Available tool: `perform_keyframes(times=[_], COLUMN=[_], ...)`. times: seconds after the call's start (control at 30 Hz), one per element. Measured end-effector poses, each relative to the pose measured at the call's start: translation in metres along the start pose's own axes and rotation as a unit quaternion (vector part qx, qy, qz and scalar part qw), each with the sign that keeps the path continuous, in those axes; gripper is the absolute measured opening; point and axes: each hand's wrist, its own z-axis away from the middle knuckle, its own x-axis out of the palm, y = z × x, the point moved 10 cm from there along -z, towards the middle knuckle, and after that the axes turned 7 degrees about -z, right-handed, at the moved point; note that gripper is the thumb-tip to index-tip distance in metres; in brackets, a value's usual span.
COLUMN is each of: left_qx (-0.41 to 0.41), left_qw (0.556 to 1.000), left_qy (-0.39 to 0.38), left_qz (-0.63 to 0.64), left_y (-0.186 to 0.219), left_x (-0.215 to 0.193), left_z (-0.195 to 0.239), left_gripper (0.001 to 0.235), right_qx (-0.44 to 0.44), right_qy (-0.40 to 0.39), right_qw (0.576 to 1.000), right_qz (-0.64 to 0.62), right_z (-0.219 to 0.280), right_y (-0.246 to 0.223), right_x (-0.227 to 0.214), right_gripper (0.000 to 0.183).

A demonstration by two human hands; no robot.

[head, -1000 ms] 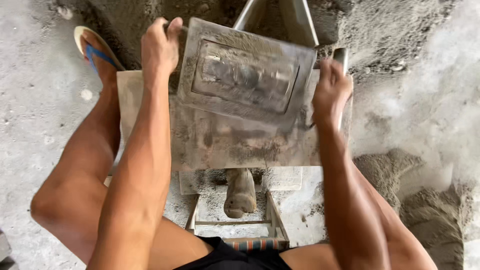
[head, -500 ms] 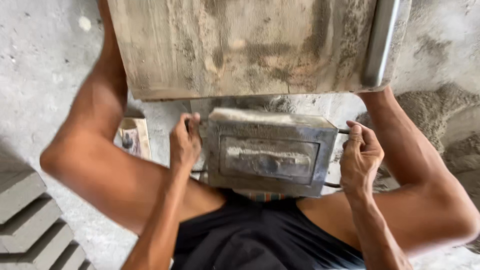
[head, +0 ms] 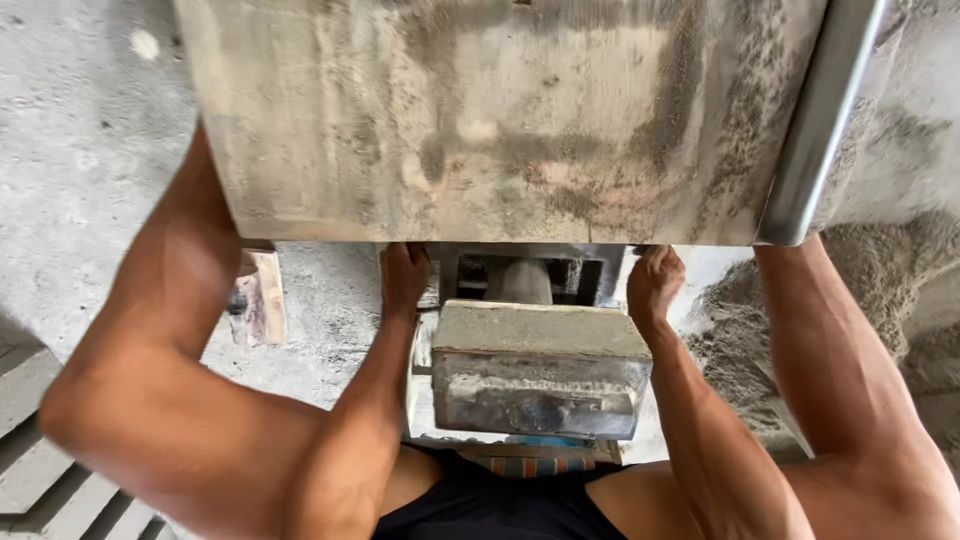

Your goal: The person scoops wet concrete into a rectangular metal mold using a trowel and a flat metal plate. They level the surface with a straight edge, then flip the mold to release the formed brick onto a stack of similar bricks. The process is repeated multiple times.

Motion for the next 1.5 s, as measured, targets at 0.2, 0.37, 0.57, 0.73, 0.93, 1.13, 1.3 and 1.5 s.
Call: perform_keyframes(times=[0.2,0.37,0.57,0.73,0.93,1.13,1.3,1.5], left_qx=[0.069,0.123,0.518,0.628,0.667,0.661,0.591,0.358], left_qw=[0.992,0.946,0.811,0.699,0.658,0.675,0.724,0.841], left_qy=[-0.078,-0.116,-0.059,-0.010,0.003,-0.004,0.099,0.259], left_qz=[-0.069,-0.275,-0.264,-0.342,-0.350,-0.328,-0.341,-0.311], left_y=[-0.018,0.099,0.258,0.271,0.272,0.276,0.283,0.253], left_x=[0.013,-0.061,-0.040,-0.023,-0.018,-0.029,-0.086,-0.163], left_z=[-0.013,0.059,0.202,0.241,0.247,0.248,0.202,0.069], left_gripper=[0.030,0.044,0.040,0.068,0.060,0.060,0.064,0.056], right_qx=[0.054,0.041,-0.093,-0.118,-0.192,-0.246,-0.393,-0.509], right_qy=[-0.059,-0.128,-0.130,-0.123,-0.054,-0.043,-0.001,-0.102], right_qw=[0.994,0.982,0.954,0.949,0.951,0.955,0.912,0.850], right_qz=[-0.073,-0.135,-0.255,-0.264,-0.237,-0.161,-0.119,-0.087], right_z=[0.025,0.093,0.202,0.240,0.255,0.261,0.248,0.194], right_y=[-0.058,-0.170,-0.214,-0.205,-0.219,-0.243,-0.329,-0.460], right_x=[-0.039,-0.164,-0.209,-0.189,-0.200,-0.205,-0.184,-0.036], right_gripper=[0.030,0.034,0.030,0.036,0.036,0.036,0.035,0.036])
